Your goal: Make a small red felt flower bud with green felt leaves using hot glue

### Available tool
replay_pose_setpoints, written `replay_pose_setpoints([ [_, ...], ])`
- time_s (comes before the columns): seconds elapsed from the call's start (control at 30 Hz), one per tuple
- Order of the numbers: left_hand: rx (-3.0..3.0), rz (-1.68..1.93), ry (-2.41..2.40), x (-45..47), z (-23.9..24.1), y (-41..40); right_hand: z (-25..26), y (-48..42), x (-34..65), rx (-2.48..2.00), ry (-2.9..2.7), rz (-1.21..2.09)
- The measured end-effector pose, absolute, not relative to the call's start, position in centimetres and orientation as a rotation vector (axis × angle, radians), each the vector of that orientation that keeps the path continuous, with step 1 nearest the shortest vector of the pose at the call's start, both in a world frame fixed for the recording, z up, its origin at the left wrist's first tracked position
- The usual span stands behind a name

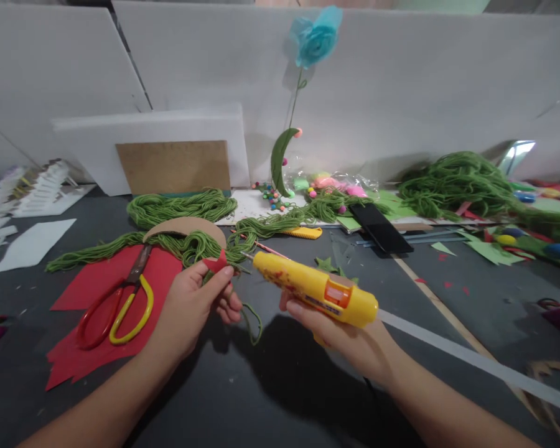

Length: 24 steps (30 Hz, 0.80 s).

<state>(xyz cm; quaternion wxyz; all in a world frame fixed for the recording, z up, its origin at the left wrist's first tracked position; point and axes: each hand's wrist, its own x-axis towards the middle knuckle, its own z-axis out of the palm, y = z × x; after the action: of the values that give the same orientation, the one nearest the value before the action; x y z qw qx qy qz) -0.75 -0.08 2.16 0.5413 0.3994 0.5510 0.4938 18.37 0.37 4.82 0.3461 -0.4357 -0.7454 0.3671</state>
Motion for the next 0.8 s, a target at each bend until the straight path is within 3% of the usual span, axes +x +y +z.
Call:
replay_pose_setpoints([
  [0.33, 1.003, 1.173, 1.286, -1.1, 1.9, 0.1, 4.5, 0.1, 17.8, -1.131, -2.176, 0.721],
  [0.6, 0.857, 1.038, 1.167, 0.0, 1.9, -0.5, 4.2, 0.5, 17.0, -1.326, -1.713, 1.013],
  [0.8, 0.88, 0.913, 1.109, 1.6, 0.9, -1.6, 2.8, 0.6, 16.6, -1.285, -1.742, 1.092],
])
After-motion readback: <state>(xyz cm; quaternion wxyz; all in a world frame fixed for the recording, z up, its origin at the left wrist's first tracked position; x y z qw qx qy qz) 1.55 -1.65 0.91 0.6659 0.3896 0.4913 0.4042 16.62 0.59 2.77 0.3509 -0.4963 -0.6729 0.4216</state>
